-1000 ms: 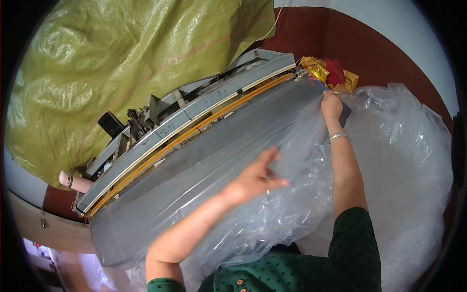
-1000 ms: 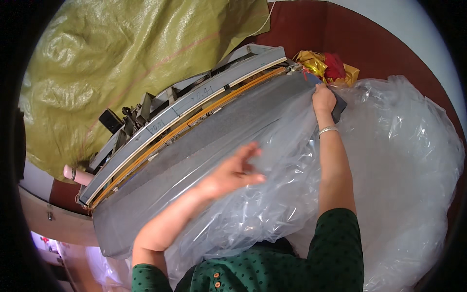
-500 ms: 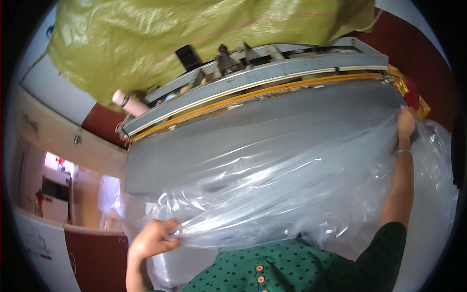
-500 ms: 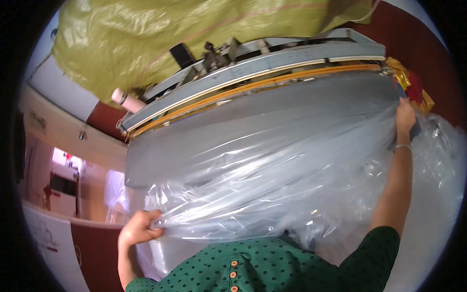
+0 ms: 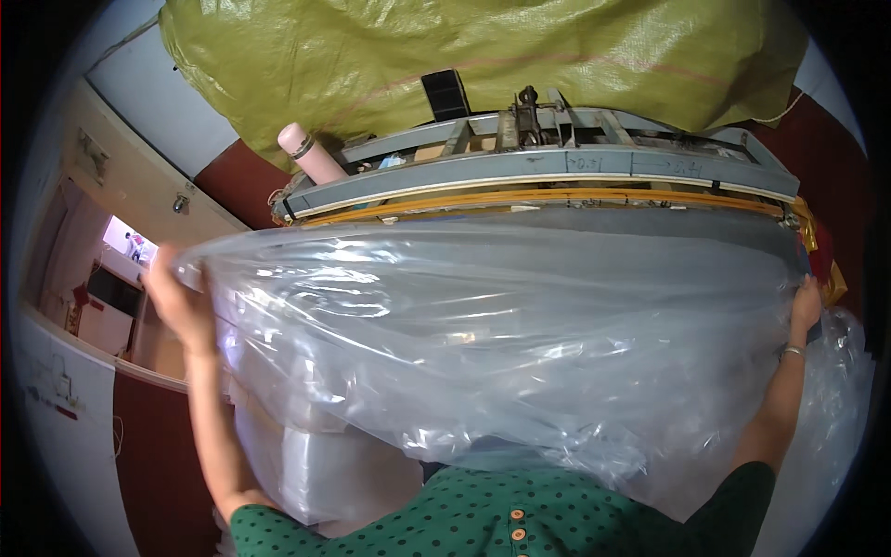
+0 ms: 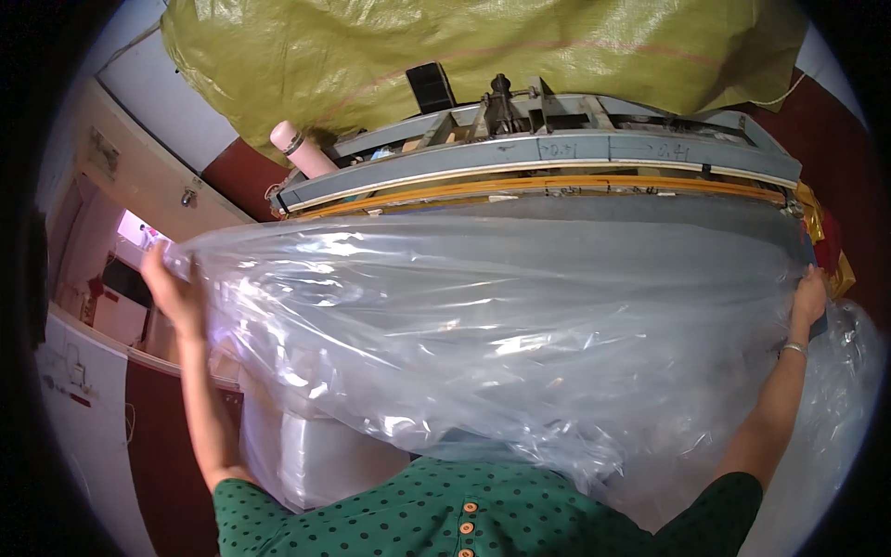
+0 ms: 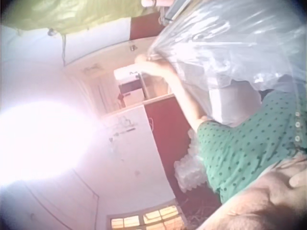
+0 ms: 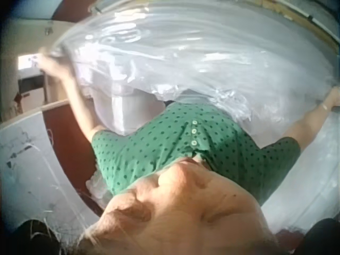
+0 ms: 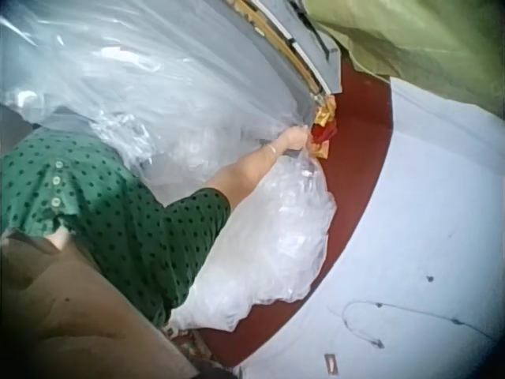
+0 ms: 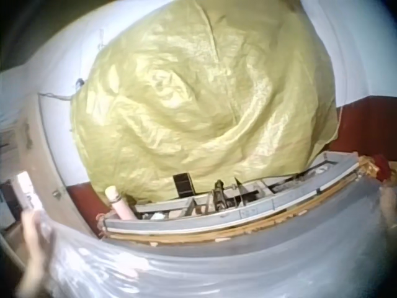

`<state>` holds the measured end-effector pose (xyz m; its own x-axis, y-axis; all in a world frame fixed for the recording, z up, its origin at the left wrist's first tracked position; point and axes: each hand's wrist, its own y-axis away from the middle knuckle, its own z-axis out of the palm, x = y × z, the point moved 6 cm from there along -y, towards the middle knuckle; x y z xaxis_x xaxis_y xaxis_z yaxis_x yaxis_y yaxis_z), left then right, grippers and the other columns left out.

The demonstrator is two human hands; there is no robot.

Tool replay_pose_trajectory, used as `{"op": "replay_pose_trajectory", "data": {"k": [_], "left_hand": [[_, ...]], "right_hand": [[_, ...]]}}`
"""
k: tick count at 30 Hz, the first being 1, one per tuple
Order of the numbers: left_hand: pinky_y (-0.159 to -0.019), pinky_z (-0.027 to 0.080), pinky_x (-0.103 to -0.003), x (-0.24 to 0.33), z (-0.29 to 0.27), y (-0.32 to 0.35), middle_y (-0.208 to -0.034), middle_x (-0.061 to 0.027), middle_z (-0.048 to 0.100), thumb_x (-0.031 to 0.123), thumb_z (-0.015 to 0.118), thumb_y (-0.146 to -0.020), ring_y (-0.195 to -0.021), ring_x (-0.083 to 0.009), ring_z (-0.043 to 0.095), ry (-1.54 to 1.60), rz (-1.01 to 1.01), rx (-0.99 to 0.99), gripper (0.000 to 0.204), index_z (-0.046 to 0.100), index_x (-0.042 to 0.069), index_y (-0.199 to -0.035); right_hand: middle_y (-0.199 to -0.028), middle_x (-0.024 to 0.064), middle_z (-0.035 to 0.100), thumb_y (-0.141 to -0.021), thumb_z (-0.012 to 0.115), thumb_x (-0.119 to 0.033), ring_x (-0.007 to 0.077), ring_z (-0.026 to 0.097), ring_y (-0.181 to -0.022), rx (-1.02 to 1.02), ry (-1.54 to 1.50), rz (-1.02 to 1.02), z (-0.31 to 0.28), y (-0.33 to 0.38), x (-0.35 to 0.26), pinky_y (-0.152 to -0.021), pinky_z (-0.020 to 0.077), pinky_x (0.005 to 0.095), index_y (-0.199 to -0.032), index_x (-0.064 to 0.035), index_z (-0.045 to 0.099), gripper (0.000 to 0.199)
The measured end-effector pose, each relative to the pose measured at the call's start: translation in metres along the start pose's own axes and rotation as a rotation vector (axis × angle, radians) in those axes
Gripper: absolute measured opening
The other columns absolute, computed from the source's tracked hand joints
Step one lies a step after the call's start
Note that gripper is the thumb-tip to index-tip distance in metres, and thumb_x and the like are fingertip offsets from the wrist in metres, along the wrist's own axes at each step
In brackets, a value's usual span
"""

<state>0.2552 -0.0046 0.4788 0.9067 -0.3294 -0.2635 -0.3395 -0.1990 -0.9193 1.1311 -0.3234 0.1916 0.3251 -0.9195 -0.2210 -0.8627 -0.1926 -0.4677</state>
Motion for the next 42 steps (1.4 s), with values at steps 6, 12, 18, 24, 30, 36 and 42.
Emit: {"op": "replay_pose_trajectory", "data": {"k": [6, 12, 18, 24, 30, 36, 42], "left_hand": [[-0.102, 0.029, -0.040, 0.023, 0.132, 0.243, -0.124, -0.0203, 0.047, 0.023, 0.060, -0.082, -0.120, -0.0357, 0.040, 0.437, -0.115, -1.028, 0.044, 0.049, 0.001, -0.119], [-0.090, 0.039, -0.040, 0.050, 0.151, 0.171, -0.114, -0.0157, 0.055, 0.019, 0.061, -0.080, -0.109, -0.0335, 0.048, 0.564, -0.192, -0.835, 0.031, 0.057, 0.001, -0.105], [-0.090, 0.034, -0.041, 0.103, 0.202, 0.136, -0.087, -0.0087, 0.061, 0.019, 0.065, -0.076, -0.090, -0.0260, 0.054, 0.506, -0.027, -0.799, 0.015, 0.062, 0.006, -0.083], [-0.076, 0.040, -0.039, 0.105, 0.235, 0.166, -0.071, -0.0061, 0.060, 0.016, 0.068, -0.072, -0.078, -0.0244, 0.054, 0.584, -0.266, -0.863, 0.012, 0.061, 0.007, -0.075], [-0.066, 0.044, -0.034, 0.114, 0.239, 0.171, -0.071, -0.0060, 0.059, 0.013, 0.070, -0.070, -0.073, -0.0231, 0.052, 0.715, -0.443, -0.763, 0.015, 0.062, 0.006, -0.081], [-0.069, 0.044, -0.036, 0.120, 0.246, 0.168, -0.074, -0.0073, 0.059, 0.016, 0.069, -0.071, -0.075, -0.0245, 0.053, 0.693, -0.336, -0.821, 0.015, 0.062, 0.006, -0.079], [-0.057, 0.041, -0.028, 0.094, 0.248, 0.153, -0.068, -0.0021, 0.047, 0.016, 0.048, -0.086, -0.060, -0.0119, 0.046, 1.145, -0.913, -0.426, 0.012, 0.048, 0.005, -0.079]], "right_hand": [[-0.106, 0.0222, 0.057, -0.094, 0.031, -0.036, 0.0405, 0.054, -0.095, -0.027, -0.039, -0.102, 0.038, -0.013, -0.003, -0.077, 0.0427, 0.0488, -0.117, -0.0055, 0.049, 0.042], [-0.111, 0.0214, 0.055, -0.094, 0.032, -0.036, 0.0401, 0.052, -0.100, 0.008, 0.034, -0.100, 0.024, -0.013, 0.012, -0.081, 0.0427, 0.0472, -0.119, -0.0058, 0.049, 0.043], [-0.110, 0.0210, 0.056, -0.094, 0.031, -0.037, 0.0401, 0.052, -0.102, -0.035, 0.050, -0.053, 0.031, -0.019, 0.015, -0.081, 0.0426, 0.0472, -0.121, -0.0087, 0.049, 0.043], [-0.106, 0.0180, 0.059, -0.094, 0.036, -0.035, 0.0351, 0.055, -0.099, -0.021, -0.222, -0.012, 0.057, -0.026, 0.038, -0.082, 0.0423, 0.0411, -0.115, -0.0078, 0.052, 0.039], [-0.106, 0.0063, 0.059, -0.092, 0.046, -0.031, 0.0145, 0.053, -0.098, -0.087, -0.891, 0.081, 0.078, -0.064, 0.133, -0.083, 0.0404, 0.0271, -0.113, -0.0021, 0.056, 0.037], [-0.102, 0.0080, 0.061, -0.089, 0.049, -0.033, 0.0159, 0.056, -0.094, -0.227, -1.013, 0.103, 0.084, -0.094, 0.170, -0.078, 0.0432, 0.0310, -0.105, -0.0003, 0.060, 0.038], [-0.095, 0.0154, 0.062, -0.088, 0.040, -0.027, 0.0282, 0.060, -0.088, 0.198, 0.029, -0.195, 0.057, -0.093, 0.053, -0.074, 0.0457, 0.0404, -0.094, -0.0068, 0.062, 0.030]]}}
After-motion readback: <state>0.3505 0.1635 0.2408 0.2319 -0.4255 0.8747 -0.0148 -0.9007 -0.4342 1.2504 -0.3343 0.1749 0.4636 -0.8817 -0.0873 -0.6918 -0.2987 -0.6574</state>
